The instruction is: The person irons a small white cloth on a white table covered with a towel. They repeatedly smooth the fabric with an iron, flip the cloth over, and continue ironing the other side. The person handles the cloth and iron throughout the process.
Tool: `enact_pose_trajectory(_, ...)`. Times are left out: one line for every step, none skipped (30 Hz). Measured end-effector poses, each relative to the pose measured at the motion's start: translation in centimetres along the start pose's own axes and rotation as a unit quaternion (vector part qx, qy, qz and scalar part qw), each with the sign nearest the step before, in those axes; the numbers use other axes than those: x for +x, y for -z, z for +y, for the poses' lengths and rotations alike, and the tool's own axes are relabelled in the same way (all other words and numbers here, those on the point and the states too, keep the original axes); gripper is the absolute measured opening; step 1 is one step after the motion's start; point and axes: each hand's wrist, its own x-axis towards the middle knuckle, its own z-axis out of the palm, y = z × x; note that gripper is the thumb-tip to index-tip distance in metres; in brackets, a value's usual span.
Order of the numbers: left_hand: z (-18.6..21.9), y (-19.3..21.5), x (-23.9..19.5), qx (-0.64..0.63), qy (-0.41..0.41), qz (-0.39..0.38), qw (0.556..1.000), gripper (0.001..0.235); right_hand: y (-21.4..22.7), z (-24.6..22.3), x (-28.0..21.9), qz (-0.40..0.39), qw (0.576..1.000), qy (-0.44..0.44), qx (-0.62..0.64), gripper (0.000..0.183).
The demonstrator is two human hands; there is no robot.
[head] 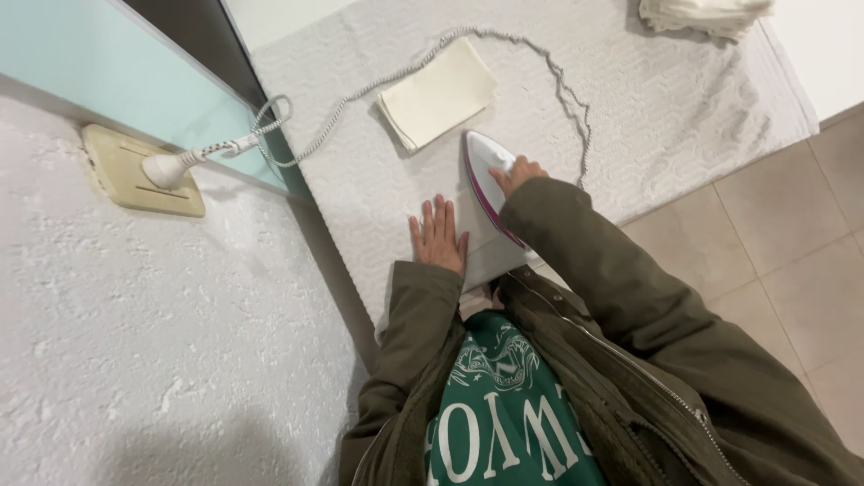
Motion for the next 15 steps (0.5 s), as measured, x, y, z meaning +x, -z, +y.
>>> enact_pose_trajectory(0.0, -0.2, 0.1, 0.002, 0.0, 0.005, 1.0, 0.068, 0.2, -0.1, 0.2, 0.003, 1.0, 0.004, 0.0, 0.063)
enact_pose_trajectory(0.0, -0.4, 0.2, 0.015, 0.001, 0.008, 1.0, 0.069, 0.5, -0.2, 0.4, 0.007, 1.0, 0.006, -0.002, 0.062)
enact_pose_trajectory(0.0, -0.6, -0.1, 0.028, 0.001, 0.008, 1.0, 0.07, 0.4, -0.1, 0.3, 0.008, 1.0, 0.006, -0.003, 0.062)
enact_pose_trajectory(-0.1, -0.6, 0.2, 0.03, 0.001, 0.01, 1.0, 0.07, 1.3, -0.8, -0.1, 0.009, 1.0, 0.009, -0.003, 0.062)
enact_pose_trajectory(-0.1, -0.6, 0.1, 0.036, 0.0, 0.014, 0.999, 0.069, 2.0, -1.1, -1.0, 0.011, 1.0, 0.007, 0.001, 0.061)
enact_pose_trajectory(0.0, -0.7, 0.0, 0.042, -0.002, 0.018, 0.999, 0.068, 2.8, -1.4, -1.8, 0.013, 1.0, 0.005, 0.004, 0.061)
enact_pose_trajectory(-0.1, -0.9, 0.0, 0.043, -0.001, 0.022, 0.999, 0.068, 2.1, -0.7, -1.1, 0.015, 1.0, 0.008, 0.005, 0.061)
enact_pose_trajectory(-0.2, -1.1, -0.1, 0.051, -0.002, 0.022, 0.998, 0.071, 1.5, 0.0, -0.3, 0.006, 1.0, 0.001, -0.001, 0.062)
enact_pose_trajectory(-0.2, -1.3, 0.1, 0.057, 0.0, 0.024, 0.998, 0.073, 1.1, 0.5, 0.6, -0.003, 1.0, -0.004, -0.009, 0.064)
enact_pose_trajectory(-0.2, -1.2, 0.3, 0.059, 0.003, 0.03, 0.998, 0.073, 1.5, -0.1, 0.9, 0.0, 1.0, 0.003, -0.011, 0.064)
enact_pose_trajectory(-0.2, -1.1, 0.2, 0.058, -0.002, 0.034, 0.998, 0.073, 1.7, -0.5, 0.9, -0.01, 1.0, -0.013, -0.014, 0.064)
enact_pose_trajectory(-0.1, -1.0, 0.1, 0.056, -0.006, 0.037, 0.998, 0.073, 2.0, -0.8, 0.8, -0.021, 0.999, -0.029, -0.018, 0.064)
enact_pose_trajectory(-0.2, -1.1, 0.0, 0.057, -0.01, 0.037, 0.998, 0.073, 2.1, -0.8, 0.6, -0.019, 0.999, -0.031, -0.016, 0.064)
enact_pose_trajectory(-0.2, -1.1, 0.0, 0.052, -0.012, 0.049, 0.997, 0.072, 2.2, -0.7, 0.3, -0.019, 0.999, -0.033, -0.015, 0.064)
enact_pose_trajectory(-0.2, -1.2, 0.0, 0.046, -0.012, 0.062, 0.997, 0.071, 2.3, -0.8, 0.2, -0.02, 0.999, -0.033, -0.016, 0.064)
